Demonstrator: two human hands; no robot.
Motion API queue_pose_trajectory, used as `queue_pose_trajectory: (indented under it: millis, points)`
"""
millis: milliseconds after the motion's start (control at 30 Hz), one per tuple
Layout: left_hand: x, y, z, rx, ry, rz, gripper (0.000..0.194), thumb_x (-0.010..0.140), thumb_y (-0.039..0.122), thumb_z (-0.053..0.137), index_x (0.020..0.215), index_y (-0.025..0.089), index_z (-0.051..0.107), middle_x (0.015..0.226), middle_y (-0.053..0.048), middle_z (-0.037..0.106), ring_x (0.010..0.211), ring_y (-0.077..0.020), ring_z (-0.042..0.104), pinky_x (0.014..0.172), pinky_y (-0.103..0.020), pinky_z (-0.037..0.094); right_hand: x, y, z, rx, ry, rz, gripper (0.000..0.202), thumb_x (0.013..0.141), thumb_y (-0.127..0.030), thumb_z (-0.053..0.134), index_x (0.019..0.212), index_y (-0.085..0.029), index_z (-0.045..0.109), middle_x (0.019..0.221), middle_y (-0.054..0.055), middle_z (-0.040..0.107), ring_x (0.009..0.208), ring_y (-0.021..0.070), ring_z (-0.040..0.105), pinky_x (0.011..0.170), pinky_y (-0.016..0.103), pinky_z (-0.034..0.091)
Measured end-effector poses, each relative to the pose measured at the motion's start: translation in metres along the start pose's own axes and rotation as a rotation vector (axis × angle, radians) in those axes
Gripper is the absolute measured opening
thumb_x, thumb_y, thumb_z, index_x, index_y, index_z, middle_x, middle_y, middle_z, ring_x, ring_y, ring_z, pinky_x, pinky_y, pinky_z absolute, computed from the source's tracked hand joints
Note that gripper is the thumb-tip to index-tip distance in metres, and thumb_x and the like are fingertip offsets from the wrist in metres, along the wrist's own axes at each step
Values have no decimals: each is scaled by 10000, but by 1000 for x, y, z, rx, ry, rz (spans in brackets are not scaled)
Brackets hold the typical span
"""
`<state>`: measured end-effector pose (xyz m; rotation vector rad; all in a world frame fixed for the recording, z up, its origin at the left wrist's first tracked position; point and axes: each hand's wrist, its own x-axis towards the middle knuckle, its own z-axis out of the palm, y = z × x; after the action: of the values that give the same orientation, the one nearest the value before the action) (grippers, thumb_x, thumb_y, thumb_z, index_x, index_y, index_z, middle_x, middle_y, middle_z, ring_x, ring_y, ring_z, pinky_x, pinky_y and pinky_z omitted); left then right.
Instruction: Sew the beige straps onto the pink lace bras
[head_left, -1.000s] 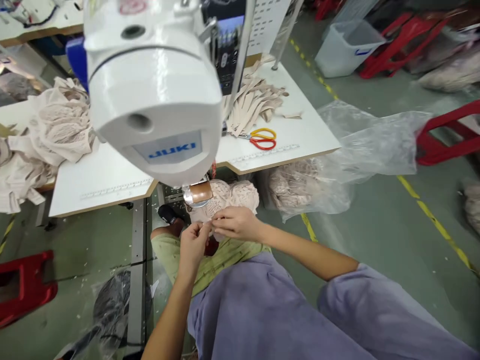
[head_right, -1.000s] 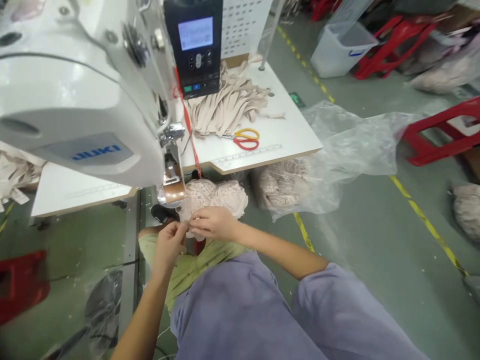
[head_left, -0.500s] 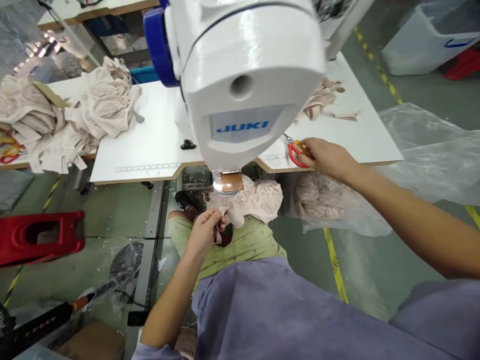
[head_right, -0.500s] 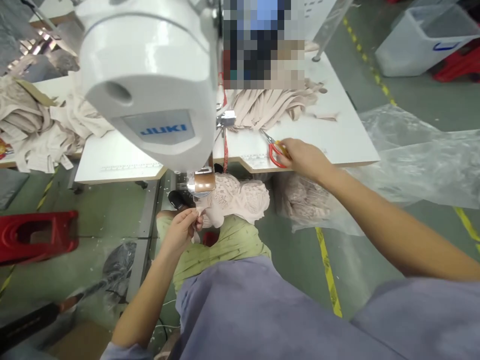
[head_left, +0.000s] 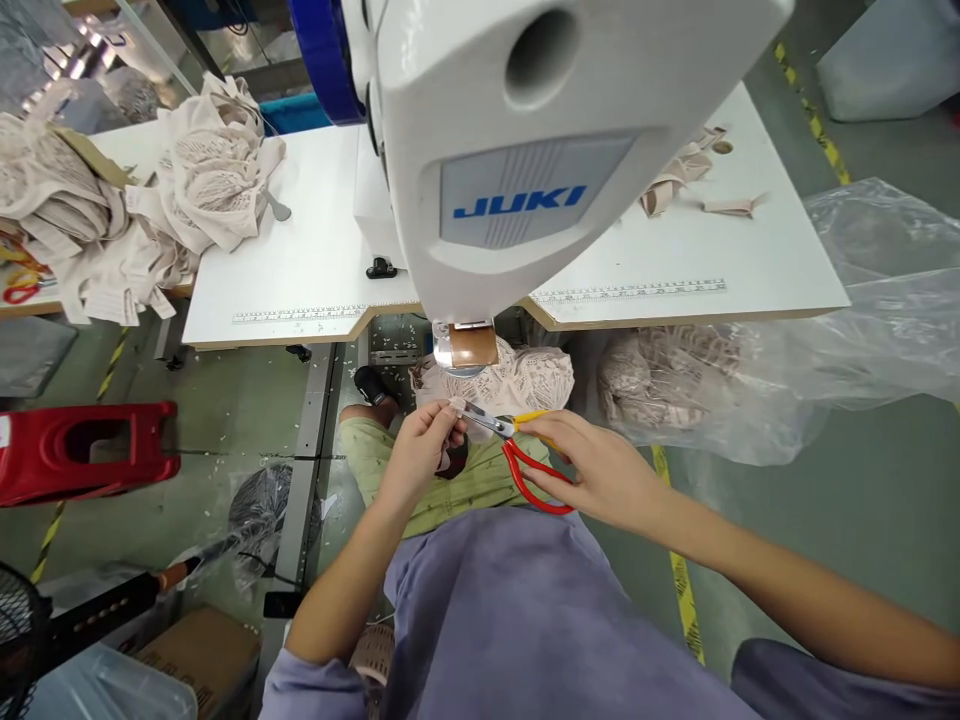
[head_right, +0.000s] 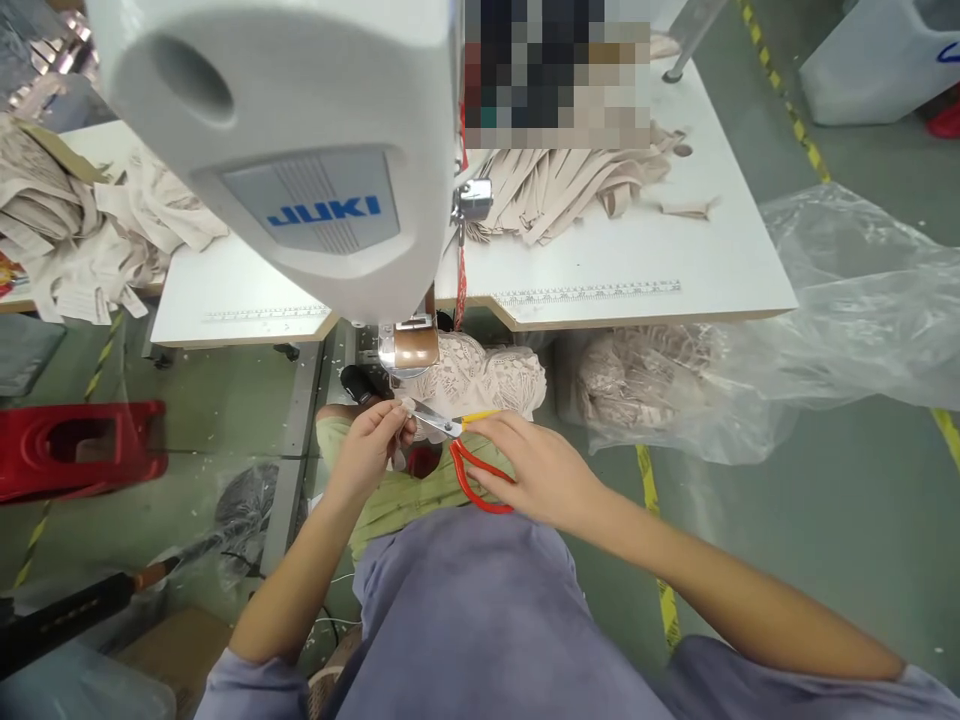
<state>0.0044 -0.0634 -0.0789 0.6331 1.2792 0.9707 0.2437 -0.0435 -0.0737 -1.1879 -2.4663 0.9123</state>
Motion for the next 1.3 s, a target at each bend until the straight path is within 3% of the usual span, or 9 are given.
queue_pose_trajectory:
  millis: [133, 267, 400, 533, 900, 1133, 1300]
  points:
    - [-2, 1, 0, 69, 27, 3, 228, 862, 371, 596, 767, 164, 602, 743, -16, 581, 636, -95, 483, 552, -207, 365, 7, 6, 4, 3, -52, -32, 367, 937, -366, 546, 1283, -247, 571, 1227, 122, 665, 801, 231, 686, 643, 366, 540]
    - [-5, 2, -5, 67, 6, -32, 170, 831, 281, 554, 713, 162, 576, 693, 7, 504, 549, -68, 356, 479, -196, 252, 0, 11, -2, 69, -116, 28, 348, 962, -380, 514, 1289, -279, 575, 1153, 89, 693, 766, 202, 679, 631, 333, 533]
    - [-5, 0, -11, -39, -40, -51, 259, 848, 373, 595, 701, 162, 561, 629, 37, 429, 515, -58, 289, 465, -191, 178, -13, 13, -7, 127, -81, 132, 349, 922, -364, 537, 1261, -292, 573, 1105, 77, 684, 634, 161, 606, 560, 310, 502]
    - [-3, -4, -14, -121, 3, -3, 361, 811, 482, 701, 697, 159, 586, 595, 52, 436, 503, -49, 315, 471, -182, 223, -14, 7, -2, 188, -104, 120, 440, 842, -361, 627, 1266, -297, 529, 1200, 82, 644, 688, 165, 599, 616, 328, 526]
    - [-5, -5, -11, 94, 101, 119, 298, 889, 413, 635, 763, 143, 638, 680, 16, 600, 590, -81, 524, 601, -210, 428, 20, -12, 11, 165, -132, 126, 427, 843, -362, 619, 1257, -283, 551, 1138, 65, 650, 698, 163, 593, 652, 337, 510]
    - [-7, 1, -13, 140, 121, 108, 334, 889, 444, 626, 738, 145, 621, 681, 14, 602, 593, -83, 529, 610, -216, 430, 22, -11, 6, 211, -158, 130, 375, 921, -394, 571, 1284, -302, 595, 1192, 69, 684, 799, 195, 657, 641, 319, 502]
    - [-6, -4, -10, -68, 179, 84, 352, 829, 472, 692, 715, 153, 598, 613, 43, 530, 520, -54, 432, 513, -190, 333, 3, -2, -3, 205, -106, 213, 393, 938, -458, 542, 1300, -323, 613, 1034, 57, 713, 633, 166, 608, 562, 306, 477]
